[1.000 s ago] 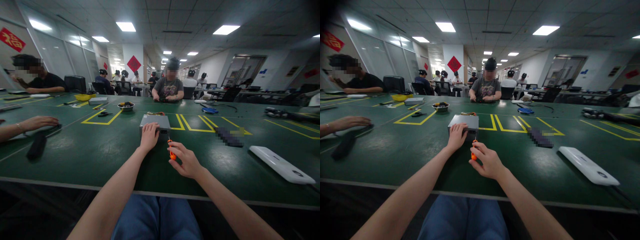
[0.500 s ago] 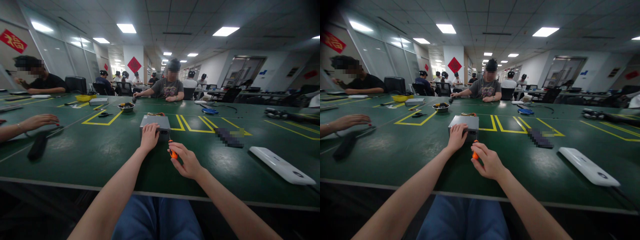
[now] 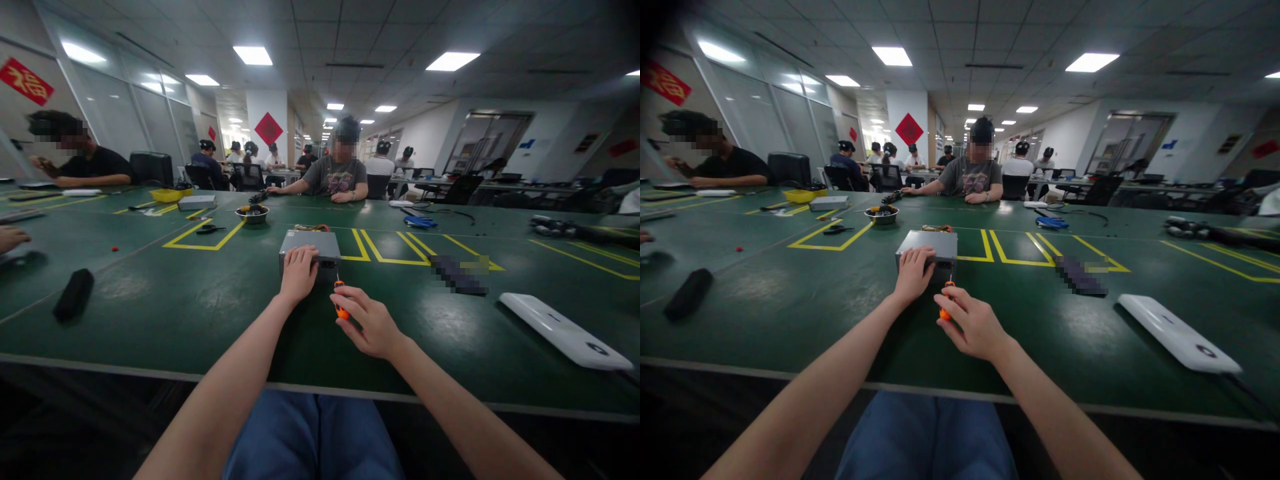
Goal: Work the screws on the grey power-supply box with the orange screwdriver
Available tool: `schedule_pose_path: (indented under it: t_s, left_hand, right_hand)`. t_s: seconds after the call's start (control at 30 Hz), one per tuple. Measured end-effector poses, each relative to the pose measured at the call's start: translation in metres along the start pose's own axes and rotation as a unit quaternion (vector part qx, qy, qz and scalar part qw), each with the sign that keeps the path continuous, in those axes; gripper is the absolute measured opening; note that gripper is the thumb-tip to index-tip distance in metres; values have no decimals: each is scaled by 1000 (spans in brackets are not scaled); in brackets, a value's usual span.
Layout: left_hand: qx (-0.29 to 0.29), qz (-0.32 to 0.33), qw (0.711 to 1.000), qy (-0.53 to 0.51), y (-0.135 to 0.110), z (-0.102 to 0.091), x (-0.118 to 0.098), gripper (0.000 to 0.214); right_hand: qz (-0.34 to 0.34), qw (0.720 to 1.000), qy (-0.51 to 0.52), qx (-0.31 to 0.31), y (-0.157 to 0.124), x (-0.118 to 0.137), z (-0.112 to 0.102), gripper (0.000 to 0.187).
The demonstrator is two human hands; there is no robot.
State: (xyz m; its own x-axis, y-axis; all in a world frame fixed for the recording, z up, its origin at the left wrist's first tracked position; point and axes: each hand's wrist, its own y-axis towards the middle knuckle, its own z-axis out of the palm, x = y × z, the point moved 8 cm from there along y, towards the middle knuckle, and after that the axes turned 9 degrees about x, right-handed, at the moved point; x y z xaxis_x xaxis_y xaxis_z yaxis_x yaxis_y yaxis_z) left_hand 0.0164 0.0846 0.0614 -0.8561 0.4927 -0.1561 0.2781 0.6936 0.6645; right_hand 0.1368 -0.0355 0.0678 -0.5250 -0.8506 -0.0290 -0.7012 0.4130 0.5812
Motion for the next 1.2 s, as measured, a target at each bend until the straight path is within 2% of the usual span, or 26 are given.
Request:
schedule_pose_path:
  t_s: [0.1, 0.2, 0.3, 0.47, 0.57, 0.67, 0.77, 0.9, 1.0, 1.1, 1.2]
  left_hand:
    - [0, -1, 1000, -2, 0, 0, 0, 23]
    - [2, -4, 1000, -4, 0, 0, 1, 23]
    - [1, -4, 1000, -5, 0, 1, 1, 24]
    - [0, -3, 1000, -6, 0, 0, 1, 23]
    - [-2, -4, 1000, -6, 0, -1, 1, 23]
    - [1, -5, 1000, -6, 0, -1, 1, 24]
    - [6, -8, 1000, -6, 0, -1, 1, 24]
    - [9, -8, 1000, -4, 0, -1, 0, 24]
    - [11, -9, 1000, -1, 0, 0, 0, 24]
    - [11, -9, 1000, 1, 0, 0, 0, 24]
    - [9, -7, 1000, 0, 0, -1, 0, 24]
  right_hand:
    - [5, 1000, -16, -26, -1, 0, -2, 27]
    - [16, 998, 15, -51, -3, -5, -3, 30]
    - [14, 999, 40, -34, -3, -5, -2, 34]
    - [7, 1000, 9, -2, -1, -2, -1, 29]
    - [22, 998, 36, -39, -2, -7, -2, 26]
    - [40, 994, 72, -68, -5, -13, -3, 34]
    - [27, 995, 82, -44, -4, -10, -2, 35]
    - [6, 999, 37, -11, -1, -3, -2, 32]
    - [15, 999, 27, -35, -2, -5, -3, 27]
    - [28, 996, 60, -61, -5, -10, -3, 31]
    - [23, 997, 68, -38, -4, -9, -1, 35]
